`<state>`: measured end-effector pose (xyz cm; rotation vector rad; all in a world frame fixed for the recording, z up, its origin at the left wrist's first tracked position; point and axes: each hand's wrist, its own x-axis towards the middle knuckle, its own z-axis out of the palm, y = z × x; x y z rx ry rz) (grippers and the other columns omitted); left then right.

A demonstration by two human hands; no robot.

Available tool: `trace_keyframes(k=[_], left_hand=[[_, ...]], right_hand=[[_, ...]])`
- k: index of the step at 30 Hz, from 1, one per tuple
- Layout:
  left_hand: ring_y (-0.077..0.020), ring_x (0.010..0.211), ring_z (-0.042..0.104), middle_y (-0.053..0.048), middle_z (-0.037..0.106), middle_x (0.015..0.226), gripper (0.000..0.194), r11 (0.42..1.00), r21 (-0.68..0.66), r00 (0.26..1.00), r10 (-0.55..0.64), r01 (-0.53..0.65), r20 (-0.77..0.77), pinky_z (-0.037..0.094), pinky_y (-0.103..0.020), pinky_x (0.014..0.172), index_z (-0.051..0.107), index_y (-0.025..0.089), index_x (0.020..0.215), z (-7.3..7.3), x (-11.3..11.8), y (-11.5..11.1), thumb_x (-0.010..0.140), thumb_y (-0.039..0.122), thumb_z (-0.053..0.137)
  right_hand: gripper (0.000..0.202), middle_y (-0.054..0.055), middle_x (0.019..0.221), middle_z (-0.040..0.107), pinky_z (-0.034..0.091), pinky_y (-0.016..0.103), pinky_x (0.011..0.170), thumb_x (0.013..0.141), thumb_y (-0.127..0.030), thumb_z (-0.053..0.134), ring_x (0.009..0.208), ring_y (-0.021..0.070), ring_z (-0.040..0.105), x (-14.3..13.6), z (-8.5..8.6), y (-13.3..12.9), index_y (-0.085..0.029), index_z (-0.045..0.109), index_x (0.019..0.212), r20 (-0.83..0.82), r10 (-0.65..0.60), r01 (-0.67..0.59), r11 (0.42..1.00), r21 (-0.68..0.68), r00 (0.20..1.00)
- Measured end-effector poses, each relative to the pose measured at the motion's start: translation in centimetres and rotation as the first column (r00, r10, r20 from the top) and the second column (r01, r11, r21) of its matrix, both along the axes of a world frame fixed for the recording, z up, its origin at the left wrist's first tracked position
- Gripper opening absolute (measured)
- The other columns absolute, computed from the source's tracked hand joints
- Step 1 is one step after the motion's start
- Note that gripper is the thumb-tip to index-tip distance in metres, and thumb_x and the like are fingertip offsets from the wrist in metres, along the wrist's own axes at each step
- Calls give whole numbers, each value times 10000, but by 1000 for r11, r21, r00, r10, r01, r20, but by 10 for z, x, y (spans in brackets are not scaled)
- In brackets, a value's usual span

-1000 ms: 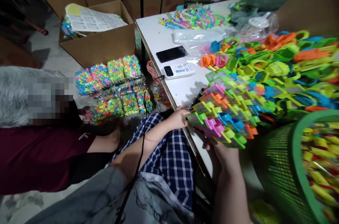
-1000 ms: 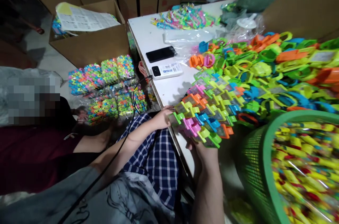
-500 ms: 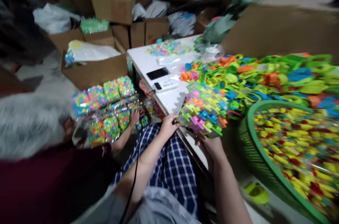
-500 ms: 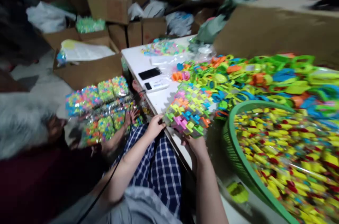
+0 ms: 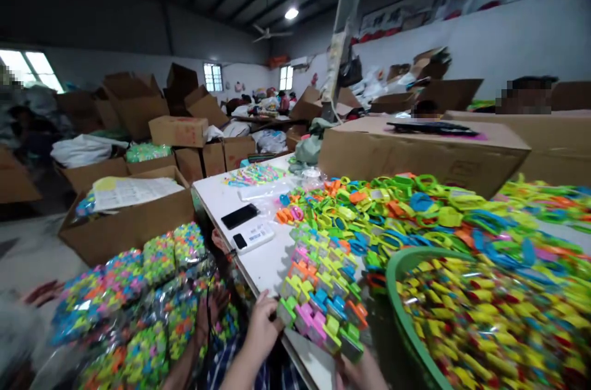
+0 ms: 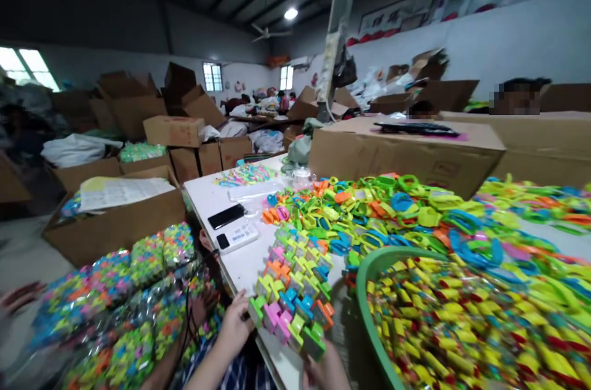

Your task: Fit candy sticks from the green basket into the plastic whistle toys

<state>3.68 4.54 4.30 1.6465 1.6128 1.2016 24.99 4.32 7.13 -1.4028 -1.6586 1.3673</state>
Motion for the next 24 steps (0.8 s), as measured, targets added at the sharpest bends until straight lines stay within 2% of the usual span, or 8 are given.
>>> trace_keyframes(k=[4,10,13,16,18,20,22,24], left_hand=[[-188,799,666,8,705,728,138,999,25,1000,30,-30,0,343,-474,1096,613,198,624,9,4,-8,717,102,647],[-199,908,649,-30,722,865,99,992,15,992,124,-124,1,382,-457,1056,666,195,775,10,12,-17,748,105,637],[-224,1035,610,-65,709,1006,198,988,28,988,153,-153,10,392,-454,1039,685,202,922,10,11,-42,792,110,568],[-240,1145,539,-84,655,1166,371,975,53,975,219,-217,-40,393,-460,1017,629,220,1150,5,2,-89,830,108,477],[-245,1123,540,-50,679,1097,400,973,31,963,231,-229,-139,385,-473,988,660,256,1079,-2,-7,-123,816,65,428],[-250,1081,555,-19,705,969,405,979,-22,954,194,-205,-229,368,-475,961,698,266,850,-8,-16,-150,758,4,402],[-243,1045,566,1,709,871,377,982,-67,950,154,-179,-272,348,-461,950,652,245,650,-10,-22,-163,713,-22,393],[-228,995,574,4,698,802,332,982,-86,948,138,-169,-287,339,-439,937,580,215,555,-11,-26,-164,695,-18,390]], right_hand=[[462,66,399,560,451,269,526,724,-462,451,439,164,530,6,2,0,-194,517,354,119,20,-23,1000,18,993],[533,88,449,597,436,281,561,759,-500,446,491,172,522,7,2,1,-182,585,356,282,51,-81,992,95,958],[547,89,463,608,439,299,589,768,-540,439,501,180,529,4,7,-5,-183,599,386,255,26,-51,994,94,967],[509,82,482,629,445,310,616,754,-554,490,514,191,556,2,8,-7,-179,618,435,212,9,-29,996,87,977],[468,77,508,650,453,312,636,742,-545,535,539,199,581,3,7,-7,-178,631,469,189,12,-30,995,94,982],[449,72,516,659,458,312,638,742,-538,550,542,200,586,3,4,-6,-178,642,491,181,6,-25,994,105,983],[452,72,518,662,465,312,639,748,-541,545,548,204,595,4,3,-5,-178,649,499,179,-2,-18,994,111,984],[469,72,509,660,476,315,653,766,-544,523,558,208,606,4,3,-5,-181,652,498,168,10,-31,992,123,986]])
